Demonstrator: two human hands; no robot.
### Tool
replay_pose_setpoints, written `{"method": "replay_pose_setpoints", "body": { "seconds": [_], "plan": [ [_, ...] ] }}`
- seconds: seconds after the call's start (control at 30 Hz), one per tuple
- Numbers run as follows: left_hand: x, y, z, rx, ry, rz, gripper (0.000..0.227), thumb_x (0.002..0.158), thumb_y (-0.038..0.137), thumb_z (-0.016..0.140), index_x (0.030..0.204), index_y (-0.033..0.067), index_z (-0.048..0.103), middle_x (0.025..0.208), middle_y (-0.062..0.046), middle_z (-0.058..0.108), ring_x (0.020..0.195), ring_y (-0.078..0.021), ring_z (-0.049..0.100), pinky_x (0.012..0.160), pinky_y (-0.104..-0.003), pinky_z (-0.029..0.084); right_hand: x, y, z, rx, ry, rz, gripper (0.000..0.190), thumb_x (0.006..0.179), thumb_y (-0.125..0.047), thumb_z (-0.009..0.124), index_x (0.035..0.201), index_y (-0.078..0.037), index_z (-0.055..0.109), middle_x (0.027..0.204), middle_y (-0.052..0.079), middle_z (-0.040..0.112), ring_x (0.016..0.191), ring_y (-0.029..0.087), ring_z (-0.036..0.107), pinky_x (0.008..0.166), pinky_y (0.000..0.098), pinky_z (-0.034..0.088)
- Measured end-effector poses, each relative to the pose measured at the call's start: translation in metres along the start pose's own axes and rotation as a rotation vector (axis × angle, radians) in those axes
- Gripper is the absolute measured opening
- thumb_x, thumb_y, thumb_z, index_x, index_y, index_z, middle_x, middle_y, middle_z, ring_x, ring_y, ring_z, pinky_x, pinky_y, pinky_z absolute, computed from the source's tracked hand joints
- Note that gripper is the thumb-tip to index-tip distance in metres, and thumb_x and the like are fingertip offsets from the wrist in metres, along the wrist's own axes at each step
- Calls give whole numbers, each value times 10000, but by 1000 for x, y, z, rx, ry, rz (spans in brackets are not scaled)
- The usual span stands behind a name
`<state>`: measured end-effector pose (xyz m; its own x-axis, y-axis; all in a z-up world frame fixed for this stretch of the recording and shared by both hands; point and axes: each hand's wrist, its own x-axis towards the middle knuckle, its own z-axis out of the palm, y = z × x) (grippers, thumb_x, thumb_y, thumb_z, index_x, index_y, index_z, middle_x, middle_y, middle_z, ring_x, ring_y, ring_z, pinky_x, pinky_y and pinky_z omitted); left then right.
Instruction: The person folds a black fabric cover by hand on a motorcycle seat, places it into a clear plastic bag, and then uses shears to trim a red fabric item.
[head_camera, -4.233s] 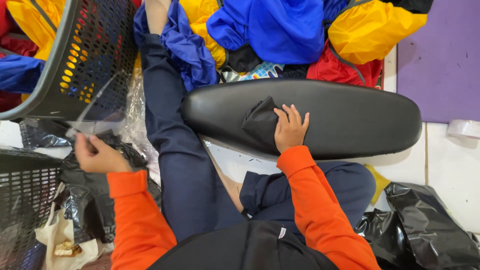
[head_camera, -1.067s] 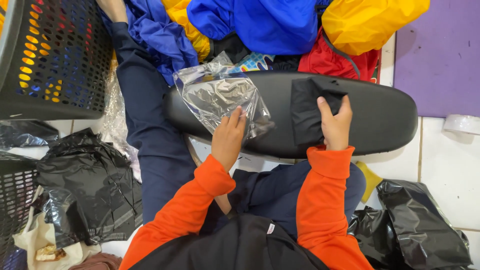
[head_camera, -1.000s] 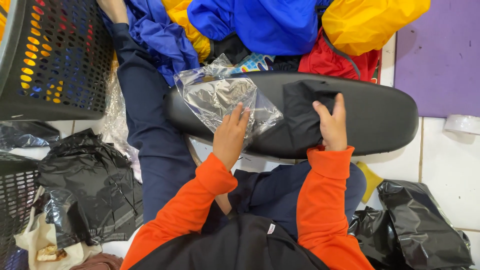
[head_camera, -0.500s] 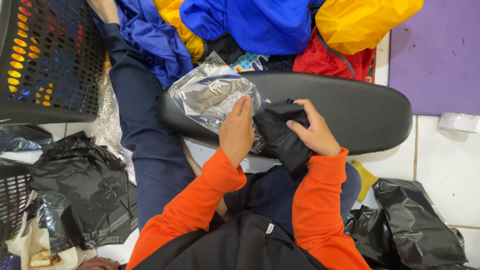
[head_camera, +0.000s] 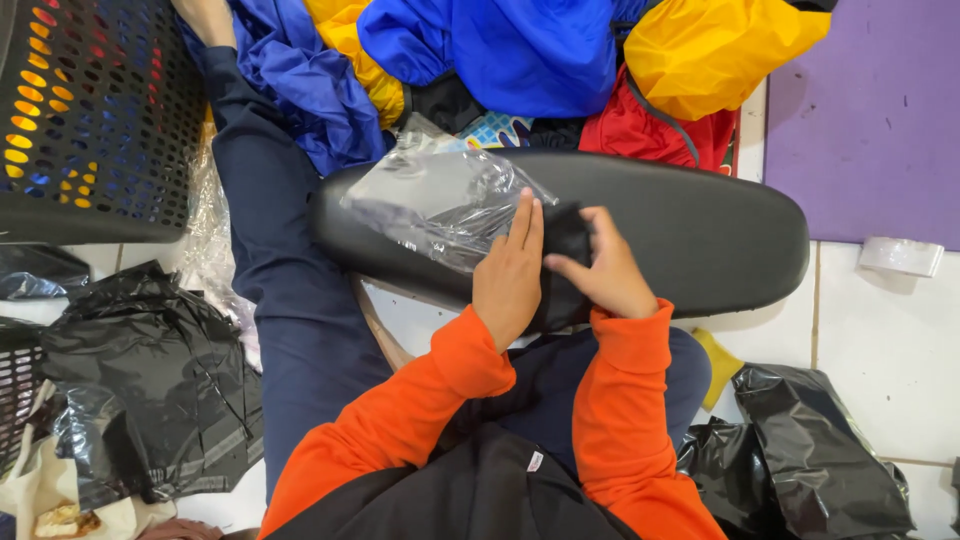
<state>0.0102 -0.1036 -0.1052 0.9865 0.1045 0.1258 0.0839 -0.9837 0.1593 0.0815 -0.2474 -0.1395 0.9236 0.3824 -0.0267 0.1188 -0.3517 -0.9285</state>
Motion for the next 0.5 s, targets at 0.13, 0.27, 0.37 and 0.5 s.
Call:
{"method": "replay_pose_setpoints", "body": {
  "seconds": [0.13,0.27,0.37,0.5],
  "plan": [
    [1,-4,-1,118,68,35,791,819,-27,677,1559,42,404,1651,-77,367,788,-184,667,623,-234,611,4,-5,6,169,41,112,497,839,-113,848,1230,-80,542,1009,108,691,935,201,650,811,365,549],
    [0,-9,-5,280,139,63,782,813,-84,653,1550,58,436,1650,-69,374,726,-127,625,540,-186,572,4,-10,7,329,334,122,371,901,-83,809,1138,-68,524,1008,54,607,934,165,590,791,339,521],
    [1,-8,-8,336,185,89,775,812,-107,647,1542,63,454,1651,-66,374,704,-119,603,517,-180,554,5,-3,13,454,383,151,358,912,-70,810,1075,-88,491,949,15,566,873,128,575,710,296,521],
    [5,-8,-12,443,245,81,789,792,-111,636,1535,99,478,1641,-27,393,633,-94,533,439,-184,502,6,-2,6,570,433,150,359,884,-25,816,1101,-91,537,970,12,623,878,127,641,703,275,562]
  ]
}}
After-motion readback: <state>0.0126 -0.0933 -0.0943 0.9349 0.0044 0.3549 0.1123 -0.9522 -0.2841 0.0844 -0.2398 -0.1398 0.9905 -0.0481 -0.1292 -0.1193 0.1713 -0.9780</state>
